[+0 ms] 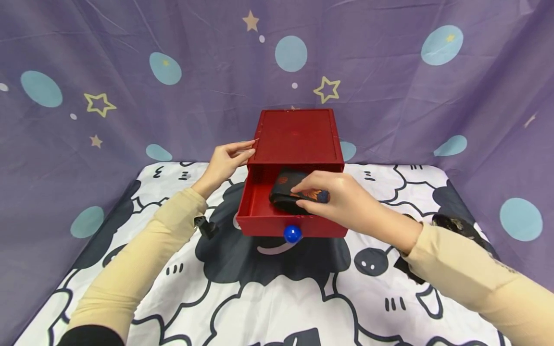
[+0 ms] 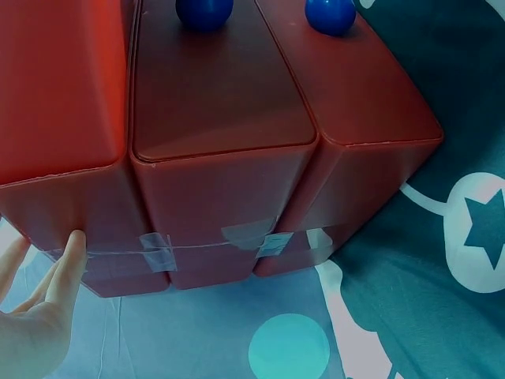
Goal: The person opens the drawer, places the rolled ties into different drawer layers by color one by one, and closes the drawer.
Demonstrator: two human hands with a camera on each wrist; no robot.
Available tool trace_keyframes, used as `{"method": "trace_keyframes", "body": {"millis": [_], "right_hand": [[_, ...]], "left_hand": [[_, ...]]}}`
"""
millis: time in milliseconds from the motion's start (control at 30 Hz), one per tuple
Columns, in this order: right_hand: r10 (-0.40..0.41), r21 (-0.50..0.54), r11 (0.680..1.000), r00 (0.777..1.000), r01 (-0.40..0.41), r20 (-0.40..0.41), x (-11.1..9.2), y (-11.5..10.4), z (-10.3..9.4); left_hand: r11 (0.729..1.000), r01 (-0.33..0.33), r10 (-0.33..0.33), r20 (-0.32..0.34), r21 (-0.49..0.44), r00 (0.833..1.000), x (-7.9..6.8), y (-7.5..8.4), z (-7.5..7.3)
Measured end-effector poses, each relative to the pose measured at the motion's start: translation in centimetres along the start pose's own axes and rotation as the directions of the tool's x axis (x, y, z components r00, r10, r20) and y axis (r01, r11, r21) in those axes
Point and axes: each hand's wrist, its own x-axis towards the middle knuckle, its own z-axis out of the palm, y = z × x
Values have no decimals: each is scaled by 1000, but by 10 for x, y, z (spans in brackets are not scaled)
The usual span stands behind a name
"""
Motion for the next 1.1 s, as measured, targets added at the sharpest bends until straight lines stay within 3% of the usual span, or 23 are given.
{"method": "trace_keyframes", "body": {"millis": [267, 600, 833, 967, 1100], "right_hand": [[-121, -25, 993, 990, 119, -76, -9, -7, 6], [-173, -72, 984, 974, 164, -144, -24, -15, 18], [-281, -145, 956, 938, 255, -204, -28, -15, 26], [-315, -162, 946, 918, 282, -240, -30, -16, 31], [-320, -170, 944, 912, 283, -256, -33, -17, 36]], "left_hand": [[1000, -9, 9, 2, -3, 1000, 0, 0, 0], [1000, -8, 8, -6, -7, 1000, 0, 0, 0], [1000, -11, 11, -6, -9, 1000, 0, 0, 1], [1000, -10, 10, -8, -8, 1000, 0, 0, 1], [1000, -8, 7, -13, -8, 1000, 0, 0, 1]]}}
